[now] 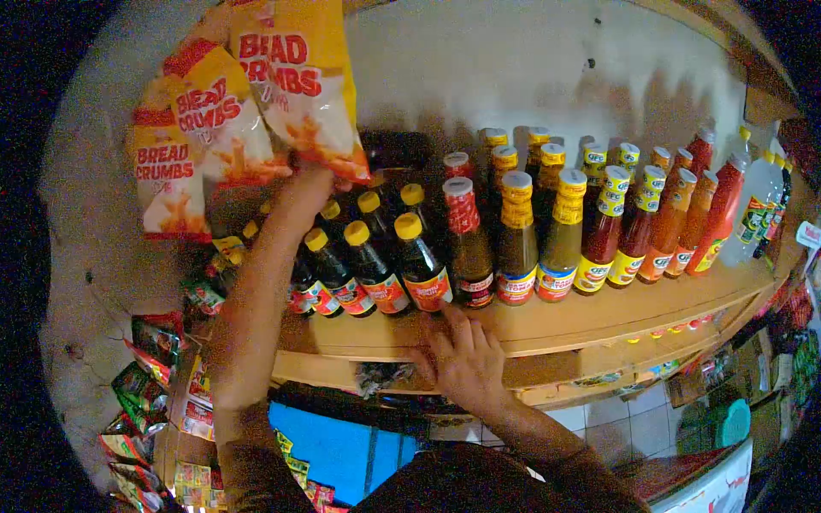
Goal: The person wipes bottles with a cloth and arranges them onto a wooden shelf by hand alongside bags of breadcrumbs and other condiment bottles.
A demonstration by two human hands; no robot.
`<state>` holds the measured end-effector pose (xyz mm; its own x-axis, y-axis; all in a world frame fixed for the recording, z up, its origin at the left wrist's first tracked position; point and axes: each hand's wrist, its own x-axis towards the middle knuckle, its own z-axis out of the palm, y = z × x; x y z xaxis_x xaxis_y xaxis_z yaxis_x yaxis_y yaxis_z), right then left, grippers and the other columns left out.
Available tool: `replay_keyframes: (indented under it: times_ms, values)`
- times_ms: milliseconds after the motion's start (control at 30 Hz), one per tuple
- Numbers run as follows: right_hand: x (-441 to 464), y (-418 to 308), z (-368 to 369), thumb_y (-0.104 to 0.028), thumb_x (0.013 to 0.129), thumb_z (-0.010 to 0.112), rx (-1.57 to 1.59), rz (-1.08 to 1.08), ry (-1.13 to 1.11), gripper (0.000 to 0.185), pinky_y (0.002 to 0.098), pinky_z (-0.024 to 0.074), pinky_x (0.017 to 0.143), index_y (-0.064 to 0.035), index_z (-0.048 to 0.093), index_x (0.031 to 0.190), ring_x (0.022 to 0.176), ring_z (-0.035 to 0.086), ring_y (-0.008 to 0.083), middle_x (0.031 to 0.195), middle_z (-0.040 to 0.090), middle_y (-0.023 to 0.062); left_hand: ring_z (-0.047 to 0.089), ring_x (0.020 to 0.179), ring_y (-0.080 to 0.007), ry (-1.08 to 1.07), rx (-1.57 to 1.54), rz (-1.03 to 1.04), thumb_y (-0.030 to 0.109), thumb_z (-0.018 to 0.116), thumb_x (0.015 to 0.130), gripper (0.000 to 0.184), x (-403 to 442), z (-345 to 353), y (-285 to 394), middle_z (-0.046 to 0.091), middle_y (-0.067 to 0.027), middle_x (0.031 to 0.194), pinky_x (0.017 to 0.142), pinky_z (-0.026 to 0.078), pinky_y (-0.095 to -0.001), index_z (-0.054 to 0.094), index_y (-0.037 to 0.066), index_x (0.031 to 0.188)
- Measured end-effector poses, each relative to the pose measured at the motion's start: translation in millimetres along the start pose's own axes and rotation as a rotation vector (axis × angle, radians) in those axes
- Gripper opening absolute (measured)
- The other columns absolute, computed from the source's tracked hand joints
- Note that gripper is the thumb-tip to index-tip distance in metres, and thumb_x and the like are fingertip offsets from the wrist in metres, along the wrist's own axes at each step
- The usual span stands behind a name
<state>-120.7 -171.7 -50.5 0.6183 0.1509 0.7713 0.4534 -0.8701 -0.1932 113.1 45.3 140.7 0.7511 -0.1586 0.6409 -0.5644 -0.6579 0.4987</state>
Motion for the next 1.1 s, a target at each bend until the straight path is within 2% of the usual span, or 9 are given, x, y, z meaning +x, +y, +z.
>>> replay_keyframes:
  times_ms: [33, 100, 133, 200, 233, 333, 433, 733, 1100]
  values:
    - [-1, 1, 2, -0.043, 0.082, 0.075, -0.001, -0.012, 0.013, 0.054, 0.0390, 0.0519, 0.076, -0.0137, 0.066, 0.127, 0.098, 0.062, 0.0260, 0.128, 0.058, 0.0115, 0.070, 0.092, -0.0188, 0.084, 0.105, 0.246, 0.041, 0.062, 0.101, 0.045, 34, 19, -40, 0.069, -0.0124, 0.100, 0.077, 0.057, -0.0343, 0.060, 0.002, 0.121]
    - [0, 2, 0, -0.044, 0.082, 0.075, -0.017, -0.013, 0.016, 0.053, 0.0389, 0.0522, 0.076, -0.0140, 0.066, 0.126, 0.095, 0.063, 0.0265, 0.128, 0.059, 0.0114, 0.070, 0.096, -0.0204, 0.071, 0.060, 0.228, 0.041, 0.060, 0.101, 0.044, 51, 32, -45, 0.067, -0.0143, 0.105, 0.077, 0.057, -0.0352, 0.060, 0.000, 0.120]
    - [0, 1, 0, -0.044, 0.082, 0.075, -0.024, -0.011, 0.015, 0.053, 0.0388, 0.0524, 0.075, -0.0142, 0.066, 0.125, 0.094, 0.063, 0.0267, 0.127, 0.059, 0.0114, 0.071, 0.095, -0.0212, -0.030, -0.088, -0.039, 0.041, 0.059, 0.101, 0.045, 46, 34, -12, 0.067, -0.0152, 0.105, 0.075, 0.057, -0.0356, 0.061, 0.000, 0.119]
    - [2, 2, 0, -0.043, 0.082, 0.074, -0.030, -0.027, 0.023, 0.051, 0.0388, 0.0523, 0.075, -0.0143, 0.067, 0.123, 0.093, 0.063, 0.0268, 0.127, 0.059, 0.0112, 0.071, 0.084, -0.0223, -0.142, -0.109, -0.118, 0.044, 0.059, 0.101, 0.047, 42, 41, 28, 0.067, -0.0159, 0.098, 0.068, 0.057, -0.0369, 0.062, -0.001, 0.114]
    - [2, 2, 0, -0.043, 0.083, 0.074, -0.033, -0.033, 0.026, 0.050, 0.0389, 0.0522, 0.075, -0.0144, 0.067, 0.123, 0.092, 0.063, 0.0268, 0.127, 0.059, 0.0111, 0.071, 0.075, -0.0226, -0.156, 0.016, 0.068, 0.047, 0.059, 0.100, 0.049, 41, 46, 38, 0.068, -0.0157, 0.091, 0.063, 0.057, -0.0377, 0.062, -0.001, 0.110]
    - [0, 1, -2, -0.043, 0.083, 0.073, -0.024, -0.013, -0.018, 0.049, 0.0391, 0.0521, 0.075, -0.0146, 0.068, 0.122, 0.091, 0.063, 0.0270, 0.127, 0.059, 0.0100, 0.066, 0.050, -0.0261, -0.317, 0.266, 0.125, 0.056, 0.060, 0.096, 0.059, 40, 48, 75, 0.068, -0.0128, 0.065, 0.054, 0.055, -0.0432, 0.064, -0.003, 0.100]
    - [-1, 4, 0, -0.042, 0.083, 0.073, -0.025, -0.022, -0.019, 0.048, 0.0392, 0.0520, 0.075, -0.0147, 0.069, 0.121, 0.089, 0.063, 0.0264, 0.128, 0.059, 0.0091, 0.066, 0.051, -0.0267, -0.366, 0.289, -0.057, 0.057, 0.060, 0.096, 0.061, 29, 60, 107, 0.067, -0.0117, 0.062, 0.056, 0.055, -0.0446, 0.065, -0.004, 0.098]
    - [-1, 6, 7, -0.045, 0.085, 0.069, -0.056, -0.047, 0.057, 0.045, 0.0361, 0.0497, 0.069, -0.0169, 0.070, 0.119, 0.085, 0.062, 0.0219, 0.128, 0.061, 0.0080, 0.064, 0.060, -0.0266, -0.464, 0.349, -0.010, 0.057, 0.059, 0.096, 0.060, 32, 62, 94, 0.067, -0.0121, 0.070, 0.062, 0.053, -0.0441, 0.064, -0.002, 0.103]
    - [1, 6, 7, -0.044, 0.084, 0.071, -0.040, -0.048, 0.029, 0.045, 0.0371, 0.0496, 0.070, -0.0172, 0.071, 0.120, 0.085, 0.061, 0.0240, 0.125, 0.062, 0.0079, 0.062, 0.071, -0.0266, -0.528, 0.339, 0.018, 0.058, 0.058, 0.096, 0.060, 46, 47, 73, 0.066, -0.0126, 0.079, 0.070, 0.051, -0.0435, 0.063, 0.000, 0.109]
